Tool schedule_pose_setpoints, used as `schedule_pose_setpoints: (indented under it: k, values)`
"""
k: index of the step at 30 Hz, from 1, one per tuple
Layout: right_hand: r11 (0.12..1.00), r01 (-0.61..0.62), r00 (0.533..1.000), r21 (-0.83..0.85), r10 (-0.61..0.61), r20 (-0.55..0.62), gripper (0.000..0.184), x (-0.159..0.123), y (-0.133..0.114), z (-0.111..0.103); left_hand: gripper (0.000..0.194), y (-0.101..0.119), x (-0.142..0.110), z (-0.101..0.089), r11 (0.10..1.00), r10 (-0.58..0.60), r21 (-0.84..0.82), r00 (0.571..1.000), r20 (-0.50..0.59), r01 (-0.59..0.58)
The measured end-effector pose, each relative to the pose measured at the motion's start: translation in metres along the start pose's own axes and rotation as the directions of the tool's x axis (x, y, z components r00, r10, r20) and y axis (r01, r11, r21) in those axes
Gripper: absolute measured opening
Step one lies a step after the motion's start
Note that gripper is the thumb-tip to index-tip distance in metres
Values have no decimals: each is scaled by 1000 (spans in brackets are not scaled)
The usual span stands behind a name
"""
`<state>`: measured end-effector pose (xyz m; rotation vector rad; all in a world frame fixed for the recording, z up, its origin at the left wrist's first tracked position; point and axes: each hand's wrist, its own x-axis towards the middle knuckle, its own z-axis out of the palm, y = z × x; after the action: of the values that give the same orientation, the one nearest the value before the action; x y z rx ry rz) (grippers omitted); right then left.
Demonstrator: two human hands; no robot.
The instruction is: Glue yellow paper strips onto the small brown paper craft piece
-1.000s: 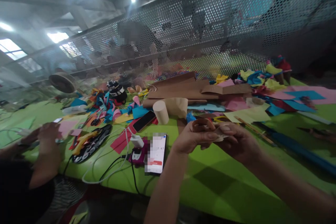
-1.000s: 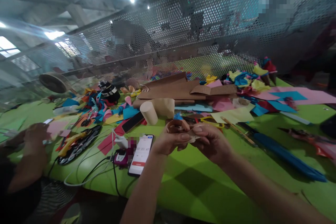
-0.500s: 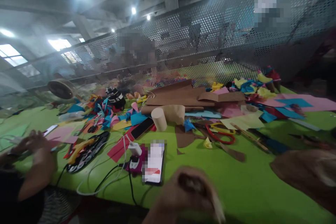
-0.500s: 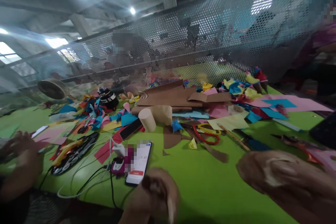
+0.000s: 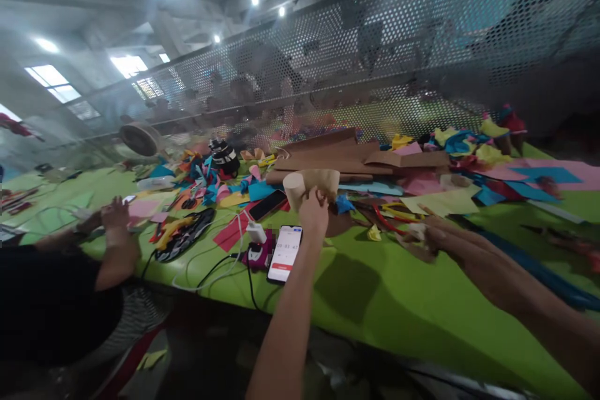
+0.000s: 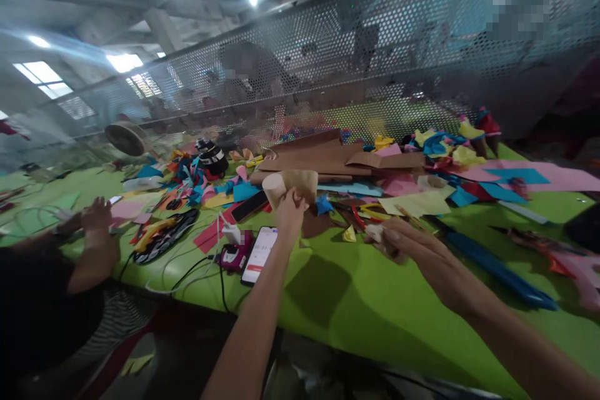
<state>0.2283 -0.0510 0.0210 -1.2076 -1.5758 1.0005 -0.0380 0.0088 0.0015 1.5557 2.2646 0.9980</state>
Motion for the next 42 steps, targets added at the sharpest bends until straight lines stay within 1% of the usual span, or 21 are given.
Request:
schedule_pose_setpoints:
  k: [1, 3, 5, 6, 7, 8, 9, 10, 11, 13, 14, 17, 20, 23, 26, 29, 32, 35, 37, 39, 42]
  values:
    - [1000, 5, 998, 25, -7, 65, 48, 1, -3, 3, 41, 3, 0, 1, 999, 33, 31, 999, -26, -32]
    - [998, 4, 994, 62, -11, 112, 50, 6, -7, 9, 34, 9, -1, 2, 993, 110, 50, 990, -88, -106]
    - [995, -22, 998, 101, 17, 54, 52, 15, -7, 14, 24, 17, -5, 4, 985, 153, -58, 981, -120, -161]
    - [992, -42, 999, 118, 38, 32, 53, 21, -6, 17, 19, 22, -9, 6, 969, 151, -182, 983, -102, -167]
    - [990, -55, 998, 130, 54, 18, 54, 28, -4, 19, 15, 27, -14, 8, 926, 142, -348, 989, -43, -148]
    - [987, -64, 998, 145, 63, 14, 55, 35, -1, 22, 13, 32, -19, 11, 838, 148, -537, 988, 49, -99]
    - [984, -65, 998, 164, 65, 6, 56, 42, 2, 24, 15, 37, -25, 15, 710, 178, -705, 969, 173, -4]
    - [981, -55, 998, 184, 56, -3, 57, 48, 5, 27, 21, 42, -31, 19, 580, 213, -806, 934, 286, 114]
    - [977, -40, 999, 208, 45, -22, 56, 54, 7, 30, 29, 46, -36, 22, 489, 252, -846, 894, 370, 212]
    - [969, -17, 998, 247, 31, -52, 54, 62, 11, 35, 38, 53, -43, 29, 382, 301, -874, 854, 424, 299]
    - [964, -14, 998, 267, 30, -59, 54, 64, 12, 38, 41, 56, -45, 32, 349, 311, -884, 851, 424, 313]
    - [950, -16, 998, 313, 35, -56, 54, 63, 16, 45, 43, 57, -46, 39, 296, 272, -898, 872, 406, 326]
    - [940, -33, 997, 340, 54, -54, 52, 56, 22, 47, 42, 53, -48, 45, 305, 219, -888, 882, 418, 345]
    - [920, -105, 989, 378, 136, -56, 51, 51, 24, 44, 39, 48, -52, 47, 329, 194, -867, 871, 451, 375]
    - [872, -192, 967, 450, 246, -62, 47, 48, 21, 39, 34, 43, -56, 47, 328, 149, -863, 881, 448, 384]
    - [811, -232, 949, 537, 310, -59, 42, 47, 18, 38, 29, 40, -57, 47, 333, 113, -863, 893, 436, 380]
    - [760, -231, 960, 608, 280, 15, 42, 47, 20, 38, 26, 39, -56, 47, 337, 67, -860, 901, 429, 384]
    - [777, -220, 975, 590, 189, 115, 48, 46, 22, 41, 26, 40, -56, 46, 342, 58, -856, 901, 431, 387]
    - [796, -227, 974, 561, 196, 115, 47, 45, 22, 42, 25, 41, -56, 45, 357, 76, -861, 907, 414, 363]
    - [794, -261, 963, 550, 257, 86, 44, 45, 22, 42, 22, 41, -56, 44, 401, 101, -864, 923, 373, 305]
    - [804, -238, 956, 544, 293, -14, 38, 45, 21, 39, 16, 40, -55, 43, 549, 148, -814, 936, 319, 191]
